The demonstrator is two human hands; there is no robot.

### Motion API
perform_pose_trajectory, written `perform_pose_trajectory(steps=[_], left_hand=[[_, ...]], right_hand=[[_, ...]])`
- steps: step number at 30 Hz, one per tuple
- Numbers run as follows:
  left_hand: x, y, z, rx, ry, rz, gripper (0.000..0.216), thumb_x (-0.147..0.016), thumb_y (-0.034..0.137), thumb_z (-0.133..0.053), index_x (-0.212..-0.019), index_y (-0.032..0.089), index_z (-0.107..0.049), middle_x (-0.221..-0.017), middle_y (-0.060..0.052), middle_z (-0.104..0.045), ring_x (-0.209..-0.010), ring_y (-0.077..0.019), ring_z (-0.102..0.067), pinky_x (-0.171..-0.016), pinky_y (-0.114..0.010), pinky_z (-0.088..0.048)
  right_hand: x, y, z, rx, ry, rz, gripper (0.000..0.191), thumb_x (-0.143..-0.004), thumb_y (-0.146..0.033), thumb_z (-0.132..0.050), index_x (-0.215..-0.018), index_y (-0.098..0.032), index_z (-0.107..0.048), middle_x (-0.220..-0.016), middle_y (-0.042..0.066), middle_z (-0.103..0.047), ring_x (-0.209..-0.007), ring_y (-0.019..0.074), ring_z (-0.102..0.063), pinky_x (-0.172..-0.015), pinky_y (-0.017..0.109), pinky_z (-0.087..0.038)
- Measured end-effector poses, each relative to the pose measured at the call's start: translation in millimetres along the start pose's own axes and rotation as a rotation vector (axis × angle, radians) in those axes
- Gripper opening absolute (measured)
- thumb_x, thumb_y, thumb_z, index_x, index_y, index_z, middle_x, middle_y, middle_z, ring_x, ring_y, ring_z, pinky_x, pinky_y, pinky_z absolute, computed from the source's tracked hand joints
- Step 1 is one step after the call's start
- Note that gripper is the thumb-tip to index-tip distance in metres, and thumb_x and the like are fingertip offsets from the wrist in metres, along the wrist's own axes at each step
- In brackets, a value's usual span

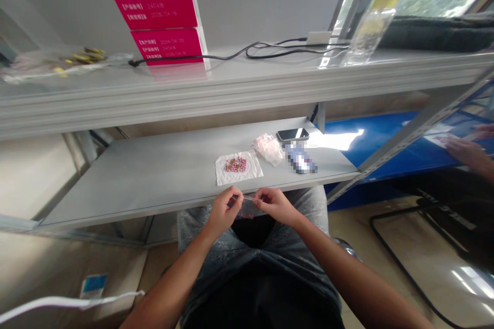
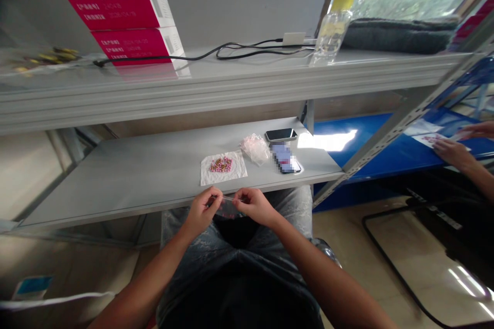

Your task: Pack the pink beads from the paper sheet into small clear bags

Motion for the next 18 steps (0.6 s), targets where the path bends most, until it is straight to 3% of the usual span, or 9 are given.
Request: perform_pose_trajectory(steps=[15,18], left_hand=[[-0.5,-1.1,16.3,0.038,0.122,-0.037,0.021,-0.098,0.033,-0.053,-0.083,0.020,-0.060,-0.081,-0.001,-0.063,-0.071,-0.0147,-0.061,-0.068,-0.025,-0.051],[2.5,-4.0,16.8,0.076,0.150,-0.020,0.023,-0.099,0.036,-0.053,-0.084,0.021,-0.058,-0.071,0.001,-0.060,-0.062,-0.0133,-0.060,-0.063,-0.024,-0.050]], right_hand=[[-0.1,0.7,0.4,-0.034,-0.036,-0.016,0.031,-0.087,-0.046,-0.070,-0.077,-0.017,-0.067,-0.067,0.000,-0.061,-0.060,0.0117,-0.050,-0.056,0.025,-0.038],[-0.5,2.3,1.8,-0.067,-0.030,-0.033,0.032,-0.085,-0.047,-0.071,-0.075,-0.017,-0.065,-0.066,0.000,-0.062,-0.059,0.0117,-0.051,-0.056,0.025,-0.039]])
Point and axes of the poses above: each hand's wrist, its own x-axis away from the middle knuckle, its own z-axis out of the back of the hand, y = z × x, the point moved 7 cm from there along -x, towards the middle knuckle
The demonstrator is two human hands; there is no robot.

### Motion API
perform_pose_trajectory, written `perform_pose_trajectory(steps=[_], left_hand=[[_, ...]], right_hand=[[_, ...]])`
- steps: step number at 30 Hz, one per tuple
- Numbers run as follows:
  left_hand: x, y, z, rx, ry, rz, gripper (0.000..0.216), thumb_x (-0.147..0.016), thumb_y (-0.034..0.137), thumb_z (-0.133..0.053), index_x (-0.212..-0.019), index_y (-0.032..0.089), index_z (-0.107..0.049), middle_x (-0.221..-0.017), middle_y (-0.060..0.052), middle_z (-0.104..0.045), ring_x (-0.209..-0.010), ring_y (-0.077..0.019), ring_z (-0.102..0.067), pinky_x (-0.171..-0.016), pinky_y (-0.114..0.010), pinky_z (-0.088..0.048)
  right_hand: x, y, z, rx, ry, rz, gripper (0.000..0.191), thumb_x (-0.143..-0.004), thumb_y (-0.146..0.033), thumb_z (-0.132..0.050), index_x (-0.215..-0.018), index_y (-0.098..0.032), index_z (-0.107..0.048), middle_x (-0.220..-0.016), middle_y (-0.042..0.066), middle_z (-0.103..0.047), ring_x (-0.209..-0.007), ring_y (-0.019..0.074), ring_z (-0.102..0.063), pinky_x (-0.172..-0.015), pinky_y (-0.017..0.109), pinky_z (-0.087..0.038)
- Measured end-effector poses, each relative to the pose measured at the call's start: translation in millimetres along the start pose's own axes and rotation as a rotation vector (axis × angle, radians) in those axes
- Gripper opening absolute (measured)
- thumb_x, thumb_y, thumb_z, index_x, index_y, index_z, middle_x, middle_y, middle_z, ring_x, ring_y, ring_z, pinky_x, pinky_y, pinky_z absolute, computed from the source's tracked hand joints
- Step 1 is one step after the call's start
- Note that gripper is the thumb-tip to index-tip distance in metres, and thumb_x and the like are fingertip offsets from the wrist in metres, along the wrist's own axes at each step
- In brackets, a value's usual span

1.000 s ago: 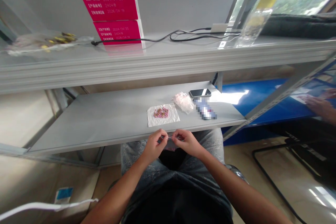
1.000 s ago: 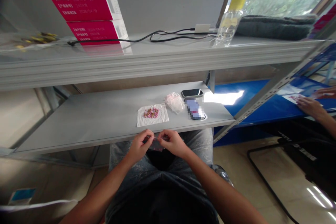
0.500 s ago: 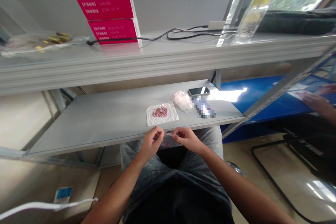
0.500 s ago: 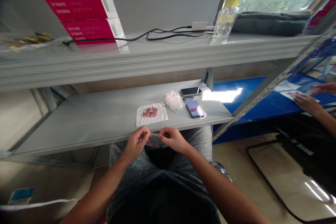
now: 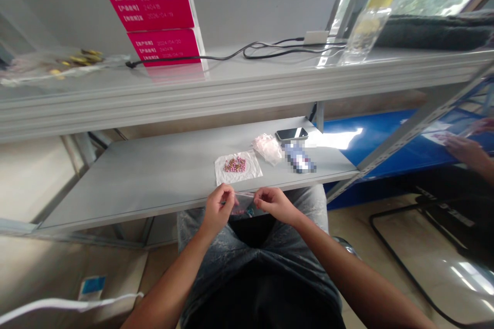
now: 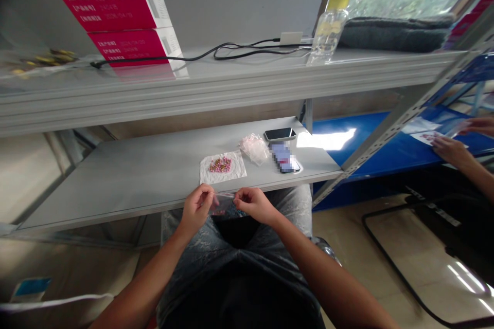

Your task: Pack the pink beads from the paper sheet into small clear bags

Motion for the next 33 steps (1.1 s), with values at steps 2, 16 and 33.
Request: perform_pose_trajectory(steps=[2,16,33], left_hand=[[1.1,-2.5,5.5,0.032,0.049,0.035,0.023,-0.100,0.039,-0.053,-0.087,0.021,-0.058,-0.062,0.004,-0.057,-0.053,-0.0119,-0.058,-0.054,-0.022,-0.047],[-107.7,-66.7,147.7,-0.504,0.246,0.283,0.025,-0.088,0.040,-0.059,-0.093,0.018,-0.068,-0.060,0.001,-0.061,-0.046,-0.0139,-0.053,-0.045,-0.023,-0.038],[-78.9,-63.7,96.8,-0.904,0.002,-0.225,0.029,-0.097,0.033,-0.050,-0.113,0.020,-0.070,-0.120,-0.012,-0.068,-0.111,-0.0298,-0.064,-0.102,-0.044,-0.050]], right_hand=[[-0.5,2.2,3.9,-0.047,0.018,-0.026,0.033,-0.083,-0.048,-0.072,-0.075,-0.018,-0.063,-0.066,0.000,-0.062,-0.057,0.0115,-0.052,-0.055,0.024,-0.041],[6.9,5.3,22.2,-0.093,0.131,-0.013,0.034,-0.090,-0.050,-0.068,-0.080,-0.020,-0.056,-0.065,-0.001,-0.062,-0.056,0.0121,-0.052,-0.054,0.025,-0.041],[50.8,38.5,32.8,0.118,0.194,-0.135,0.031,-0.098,-0.049,-0.060,-0.087,-0.020,-0.061,-0.075,0.002,-0.064,-0.067,0.0158,-0.058,-0.059,0.027,-0.045]])
Point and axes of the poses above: each hand's wrist, its own x-axis away from the middle knuckle, its own z-axis out of the back of the hand, y = z × x, the point moved 7 cm from there along -x, towards the middle knuckle
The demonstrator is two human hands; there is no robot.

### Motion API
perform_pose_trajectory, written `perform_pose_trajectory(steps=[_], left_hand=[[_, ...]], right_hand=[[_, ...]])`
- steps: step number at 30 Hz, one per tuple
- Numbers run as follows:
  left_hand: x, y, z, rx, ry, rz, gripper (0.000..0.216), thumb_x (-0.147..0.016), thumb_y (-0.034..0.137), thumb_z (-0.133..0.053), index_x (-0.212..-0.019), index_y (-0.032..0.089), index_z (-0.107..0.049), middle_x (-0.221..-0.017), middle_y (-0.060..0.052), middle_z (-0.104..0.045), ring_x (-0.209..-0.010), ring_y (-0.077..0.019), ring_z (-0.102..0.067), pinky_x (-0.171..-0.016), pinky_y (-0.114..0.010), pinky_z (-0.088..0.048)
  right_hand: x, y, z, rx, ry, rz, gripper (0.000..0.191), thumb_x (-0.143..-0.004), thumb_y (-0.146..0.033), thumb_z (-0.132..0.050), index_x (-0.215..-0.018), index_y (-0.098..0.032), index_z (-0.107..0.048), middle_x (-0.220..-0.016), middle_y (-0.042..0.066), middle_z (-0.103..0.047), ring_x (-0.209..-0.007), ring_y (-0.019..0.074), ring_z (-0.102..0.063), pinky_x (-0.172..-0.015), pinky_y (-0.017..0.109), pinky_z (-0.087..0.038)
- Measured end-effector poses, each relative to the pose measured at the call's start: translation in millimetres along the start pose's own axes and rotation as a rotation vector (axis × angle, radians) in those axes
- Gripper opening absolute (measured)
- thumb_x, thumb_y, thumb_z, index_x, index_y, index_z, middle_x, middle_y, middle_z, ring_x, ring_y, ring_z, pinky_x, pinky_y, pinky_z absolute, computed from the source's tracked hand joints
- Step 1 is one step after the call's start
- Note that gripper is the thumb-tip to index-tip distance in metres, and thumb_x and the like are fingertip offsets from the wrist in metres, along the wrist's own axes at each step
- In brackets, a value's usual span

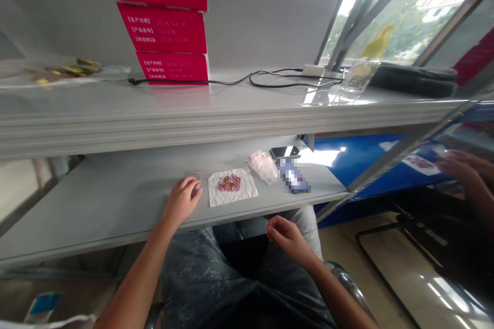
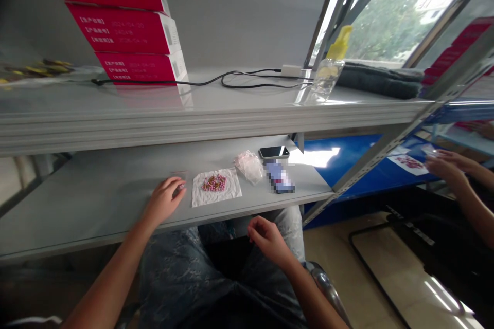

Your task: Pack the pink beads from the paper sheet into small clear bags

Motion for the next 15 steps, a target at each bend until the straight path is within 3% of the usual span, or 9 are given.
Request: perform_pose_trajectory(steps=[4,8,15], left_hand=[[-0.8,-9.2,-5.7,-0.083,-0.003,0.038,0.037,-0.099,0.033,-0.044,-0.120,0.017,-0.069,-0.130,-0.015,-0.065,-0.119,-0.0318,-0.063,-0.106,-0.046,-0.049],[-0.2,-15.6,-14.2,-0.164,-0.007,0.048,0.043,-0.099,0.034,-0.042,-0.127,0.014,-0.066,-0.137,-0.018,-0.062,-0.122,-0.0337,-0.062,-0.106,-0.046,-0.050],[-4.5,-18.4,-14.7,-0.200,0.049,0.007,0.048,-0.097,0.034,-0.045,-0.139,0.014,-0.055,-0.136,-0.020,-0.061,-0.123,-0.0361,-0.062,-0.104,-0.049,-0.051]], right_hand=[[5.1,-9.3,10.6,0.027,0.044,0.003,0.030,-0.097,-0.048,-0.060,-0.088,-0.020,-0.061,-0.074,0.002,-0.064,-0.066,0.0160,-0.059,-0.058,0.027,-0.046],[-4.1,-44.3,33.9,0.140,0.108,0.089,0.025,-0.098,-0.043,-0.060,-0.088,-0.020,-0.064,-0.075,0.002,-0.067,-0.067,0.0164,-0.061,-0.060,0.027,-0.047],[-68.4,-97.3,89.5,0.426,0.260,0.251,0.015,-0.094,-0.029,-0.059,-0.091,-0.020,-0.071,-0.081,0.004,-0.072,-0.067,0.0164,-0.064,-0.063,0.028,-0.050]])
Point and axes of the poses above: each hand's wrist, its own x-axis away from the middle knuckle, its own z-axis out of the back of the hand, y = z × x, the point moved 7 cm from there along -x, towards the middle knuckle
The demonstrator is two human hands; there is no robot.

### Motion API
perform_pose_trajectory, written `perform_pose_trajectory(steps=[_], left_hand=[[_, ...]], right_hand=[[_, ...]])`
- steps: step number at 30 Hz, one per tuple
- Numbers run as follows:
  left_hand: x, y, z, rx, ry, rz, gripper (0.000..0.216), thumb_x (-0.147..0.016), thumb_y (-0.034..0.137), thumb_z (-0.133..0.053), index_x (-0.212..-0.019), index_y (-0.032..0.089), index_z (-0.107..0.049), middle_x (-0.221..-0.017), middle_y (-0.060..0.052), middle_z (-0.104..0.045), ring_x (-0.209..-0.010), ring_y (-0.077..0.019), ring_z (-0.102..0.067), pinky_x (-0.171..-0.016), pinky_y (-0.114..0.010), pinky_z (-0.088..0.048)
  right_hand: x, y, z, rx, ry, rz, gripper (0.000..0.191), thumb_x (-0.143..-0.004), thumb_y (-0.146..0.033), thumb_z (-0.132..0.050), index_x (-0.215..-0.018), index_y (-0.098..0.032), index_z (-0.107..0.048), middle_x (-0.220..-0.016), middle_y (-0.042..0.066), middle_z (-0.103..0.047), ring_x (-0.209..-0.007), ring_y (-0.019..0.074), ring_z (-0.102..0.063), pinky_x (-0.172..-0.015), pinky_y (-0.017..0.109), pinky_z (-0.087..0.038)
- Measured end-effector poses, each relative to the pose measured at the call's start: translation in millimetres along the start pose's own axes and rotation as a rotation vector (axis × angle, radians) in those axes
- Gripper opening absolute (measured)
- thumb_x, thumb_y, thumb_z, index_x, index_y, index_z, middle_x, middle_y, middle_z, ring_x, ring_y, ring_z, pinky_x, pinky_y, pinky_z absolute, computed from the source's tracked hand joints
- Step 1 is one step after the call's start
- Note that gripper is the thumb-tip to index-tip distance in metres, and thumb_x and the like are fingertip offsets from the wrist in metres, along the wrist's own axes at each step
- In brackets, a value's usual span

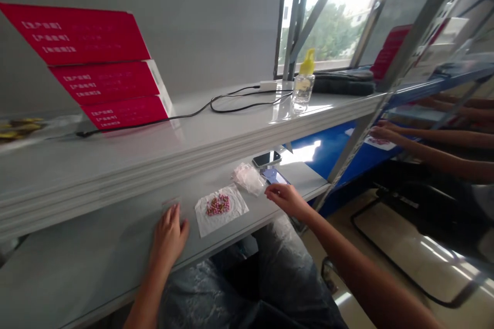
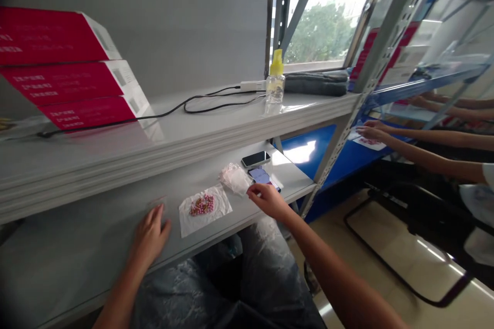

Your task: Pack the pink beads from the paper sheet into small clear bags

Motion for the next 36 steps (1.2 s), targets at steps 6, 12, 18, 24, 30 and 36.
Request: perform_pose_trajectory(steps=[6,12,18,24,30,36], left_hand=[[-5.7,11.6,26.2,0.106,0.113,-0.004,0.043,-0.094,0.033,-0.052,-0.135,0.018,-0.053,-0.130,-0.017,-0.062,-0.123,-0.0344,-0.059,-0.105,-0.051,-0.049],[-5.5,13.6,42.1,0.175,0.118,0.103,0.029,-0.094,0.028,-0.053,-0.121,0.020,-0.060,-0.124,-0.014,-0.064,-0.121,-0.0300,-0.059,-0.108,-0.047,-0.047],[13.3,18.8,68.5,0.216,0.250,0.258,0.020,-0.094,0.023,-0.051,-0.108,0.021,-0.065,-0.120,-0.011,-0.066,-0.118,-0.0268,-0.061,-0.109,-0.045,-0.047],[18.7,30.4,73.2,0.249,0.230,0.233,0.018,-0.093,0.018,-0.052,-0.102,0.022,-0.067,-0.114,-0.009,-0.068,-0.112,-0.0250,-0.063,-0.105,-0.042,-0.049],[36.6,44.5,73.0,0.338,0.250,0.205,0.018,-0.093,0.017,-0.050,-0.099,0.022,-0.066,-0.110,-0.009,-0.069,-0.110,-0.0243,-0.064,-0.102,-0.042,-0.050],[46.1,61.3,66.4,0.453,0.214,0.134,0.018,-0.094,0.016,-0.049,-0.099,0.021,-0.065,-0.104,-0.008,-0.070,-0.104,-0.0230,-0.065,-0.098,-0.040,-0.052]], right_hand=[[-78.3,18.4,-7.9,0.362,0.058,0.182,0.022,-0.091,-0.022,-0.062,-0.111,-0.020,-0.073,-0.114,0.012,-0.069,-0.104,0.0259,-0.064,-0.091,0.039,-0.052],[-118.4,40.2,-39.3,0.573,-0.087,0.240,0.034,-0.090,-0.018,-0.063,-0.124,-0.016,-0.070,-0.127,0.016,-0.064,-0.117,0.0300,-0.057,-0.105,0.043,-0.043],[-127.3,32.6,-24.5,0.512,-0.102,0.334,0.018,-0.094,-0.021,-0.057,-0.096,-0.019,-0.074,-0.106,0.012,-0.071,-0.103,0.0277,-0.062,-0.095,0.039,-0.046],[-114.4,14.9,12.0,0.358,-0.058,0.292,0.021,-0.093,-0.032,-0.056,-0.095,-0.020,-0.073,-0.101,0.011,-0.072,-0.091,0.0257,-0.067,-0.081,0.036,-0.053],[-96.2,26.5,14.7,0.285,0.031,0.143,0.024,-0.090,-0.039,-0.059,-0.096,-0.020,-0.073,-0.092,0.009,-0.074,-0.081,0.0237,-0.070,-0.074,0.036,-0.056],[-91.0,35.2,7.3,0.287,0.054,0.012,0.020,-0.089,-0.036,-0.060,-0.096,-0.021,-0.071,-0.093,0.009,-0.077,-0.083,0.0240,-0.073,-0.080,0.038,-0.058]])
Point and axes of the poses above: each hand's wrist, its own x-axis away from the middle knuckle, its own z-axis out of the back of the hand, y = z × x, the point moved 7 cm from there along -x, towards the middle knuckle
